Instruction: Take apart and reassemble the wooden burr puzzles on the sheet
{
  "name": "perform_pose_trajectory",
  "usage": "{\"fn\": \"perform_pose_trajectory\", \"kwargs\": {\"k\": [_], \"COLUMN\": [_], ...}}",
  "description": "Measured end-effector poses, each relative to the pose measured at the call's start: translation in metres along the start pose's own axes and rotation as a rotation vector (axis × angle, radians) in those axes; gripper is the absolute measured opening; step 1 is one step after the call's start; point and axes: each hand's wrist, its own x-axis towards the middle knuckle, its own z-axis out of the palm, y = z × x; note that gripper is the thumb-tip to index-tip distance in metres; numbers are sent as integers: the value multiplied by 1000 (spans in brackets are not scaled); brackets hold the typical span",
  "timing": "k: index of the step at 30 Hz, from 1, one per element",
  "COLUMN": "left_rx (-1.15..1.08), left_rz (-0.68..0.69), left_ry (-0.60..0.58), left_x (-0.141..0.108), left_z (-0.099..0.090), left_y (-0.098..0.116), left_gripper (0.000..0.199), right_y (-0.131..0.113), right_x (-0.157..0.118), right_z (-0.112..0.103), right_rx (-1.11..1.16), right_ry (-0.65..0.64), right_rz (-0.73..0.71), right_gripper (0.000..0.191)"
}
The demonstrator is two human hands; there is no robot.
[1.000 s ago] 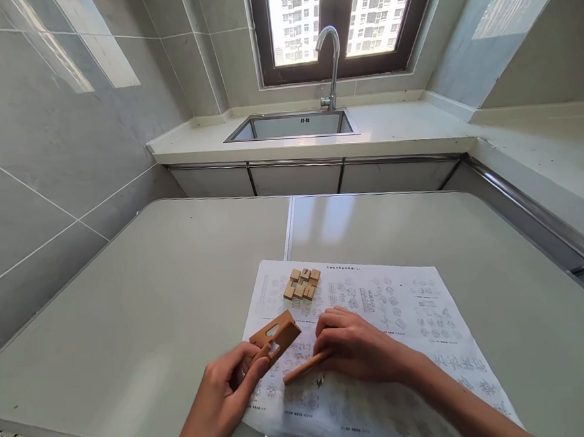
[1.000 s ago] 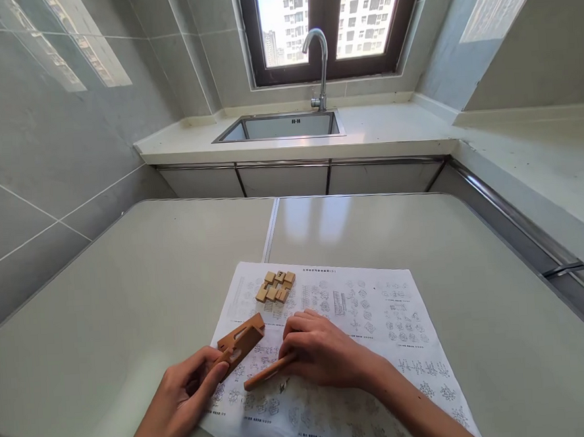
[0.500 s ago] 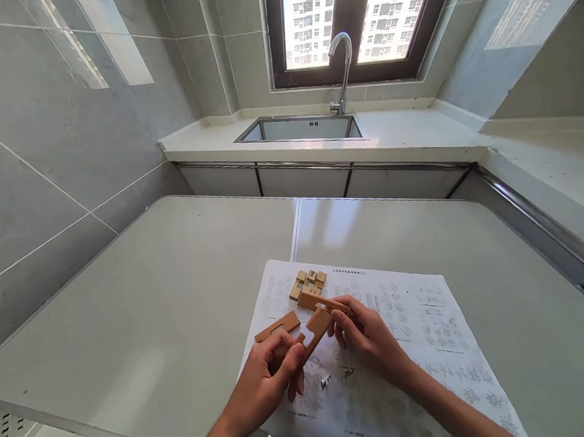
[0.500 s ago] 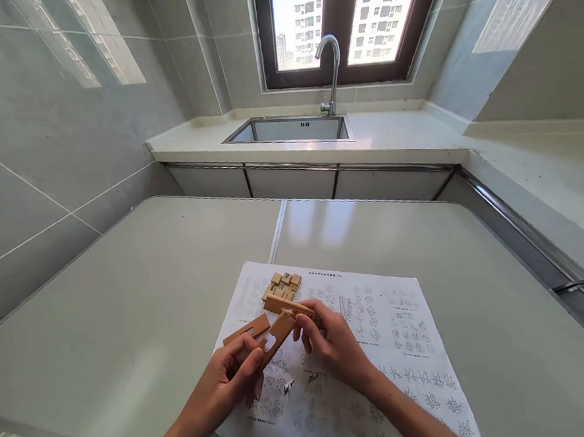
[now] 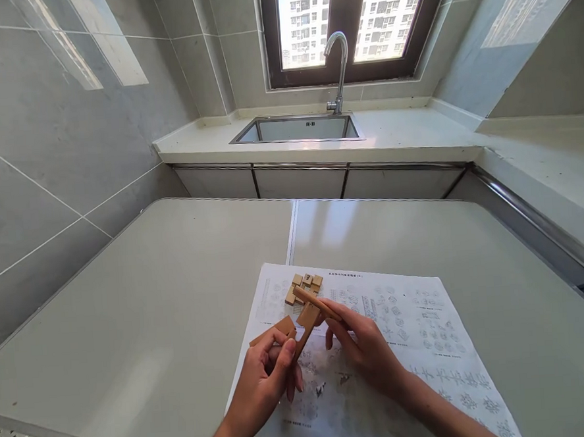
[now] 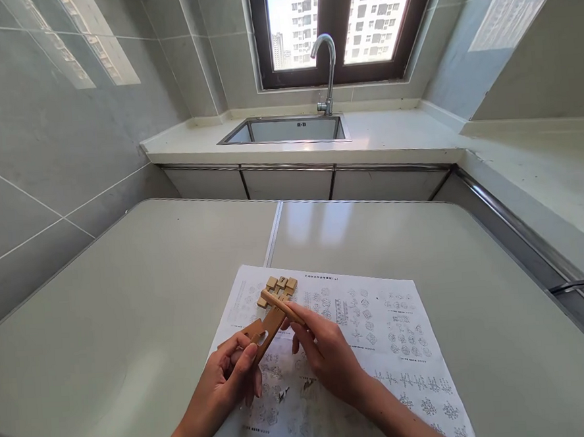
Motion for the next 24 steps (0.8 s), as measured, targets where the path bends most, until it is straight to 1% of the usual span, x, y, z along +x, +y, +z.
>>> {"fn": "perform_pose_trajectory", "kwargs": {"k": [3, 7, 11, 15, 21, 24], "left_rx": [11, 11, 9, -8, -6, 3], "left_rz": [-2, -20, -26, -29, -26, -28], "left_ry": [7, 20, 17, 6, 11, 7], "left_x": [0, 0, 0, 0, -1, -3], "left_z": [0, 0, 0, 1, 1, 1], "left_y": [1, 2, 3, 4, 4, 3], "left_gripper": [51, 50, 49, 49, 49, 49], "right_y": [4, 9, 7, 6, 14, 14], "right_x": [-1, -4, -4, -4, -5, -4], "right_z": [-1, -2, -3, -3, -6, -7], "right_rx": [-70, -166, -210, -208, -175, -184], "right_ry": [12, -9, -15, -37, -83, -94], "right_rz": [-61, -135, -177, -196, -187, -198], "right_gripper": [40, 45, 51, 55, 60, 60]}}
